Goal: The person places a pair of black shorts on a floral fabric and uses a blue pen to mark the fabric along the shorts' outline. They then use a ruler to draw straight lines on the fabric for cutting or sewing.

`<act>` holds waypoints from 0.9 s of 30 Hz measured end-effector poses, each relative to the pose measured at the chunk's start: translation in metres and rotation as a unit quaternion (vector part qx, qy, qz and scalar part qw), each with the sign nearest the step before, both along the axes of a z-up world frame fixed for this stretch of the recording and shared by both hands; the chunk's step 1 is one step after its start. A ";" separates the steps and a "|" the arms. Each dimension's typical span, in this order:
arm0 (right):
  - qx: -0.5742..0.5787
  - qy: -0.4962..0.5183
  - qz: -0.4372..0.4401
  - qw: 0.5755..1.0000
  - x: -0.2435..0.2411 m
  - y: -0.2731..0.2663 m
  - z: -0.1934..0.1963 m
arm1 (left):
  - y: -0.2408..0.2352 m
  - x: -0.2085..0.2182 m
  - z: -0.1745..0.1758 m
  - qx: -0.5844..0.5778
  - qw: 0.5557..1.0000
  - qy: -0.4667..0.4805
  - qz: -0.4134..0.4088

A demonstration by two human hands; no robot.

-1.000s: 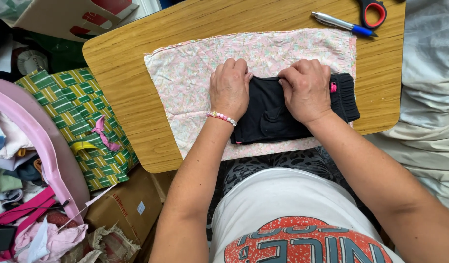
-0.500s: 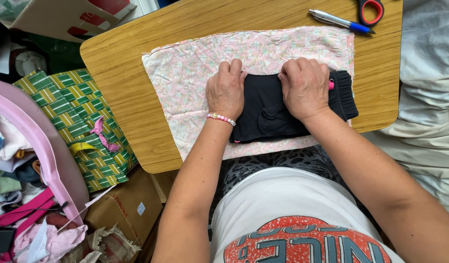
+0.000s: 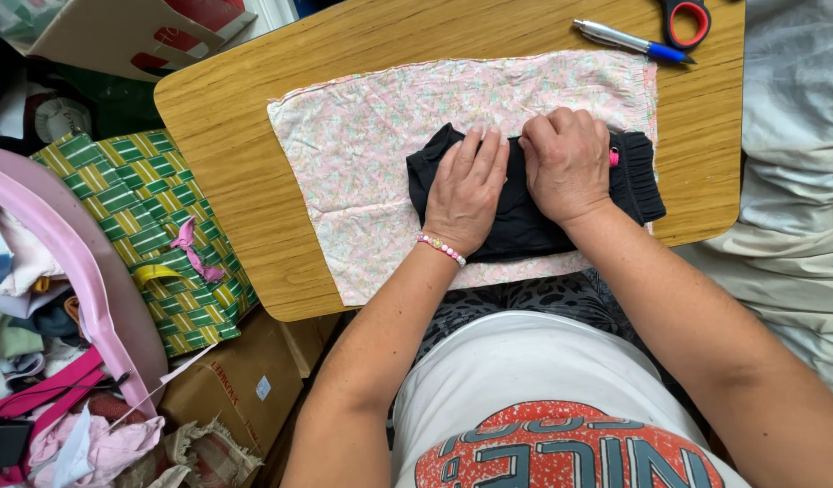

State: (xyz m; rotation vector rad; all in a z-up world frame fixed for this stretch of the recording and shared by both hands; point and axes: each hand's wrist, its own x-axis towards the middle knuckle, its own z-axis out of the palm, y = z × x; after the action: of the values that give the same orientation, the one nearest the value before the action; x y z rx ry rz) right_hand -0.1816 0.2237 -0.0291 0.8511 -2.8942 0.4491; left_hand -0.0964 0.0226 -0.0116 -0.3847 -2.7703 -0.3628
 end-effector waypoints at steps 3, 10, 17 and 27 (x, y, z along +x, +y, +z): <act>-0.010 -0.002 -0.001 1.000 0.001 0.000 0.000 | 0.004 0.011 -0.020 -0.039 0.999 0.003 -0.017; -0.040 -0.001 0.005 0.999 0.000 -0.001 0.008 | -0.005 0.016 -0.019 -0.049 0.999 -0.019 -0.013; -0.040 0.107 0.062 0.991 0.008 0.001 0.043 | -0.009 0.014 -0.021 -0.042 0.998 -0.038 -0.016; -0.003 0.089 0.045 0.995 0.016 0.040 0.048 | -0.013 0.014 -0.016 -0.027 0.997 -0.065 0.004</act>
State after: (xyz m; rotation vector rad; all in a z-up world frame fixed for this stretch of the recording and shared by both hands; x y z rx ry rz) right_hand -0.1660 0.2635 0.0187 0.9701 -2.6993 0.3685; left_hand -0.0821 0.0096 -0.0279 -0.3760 -2.9133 -0.3231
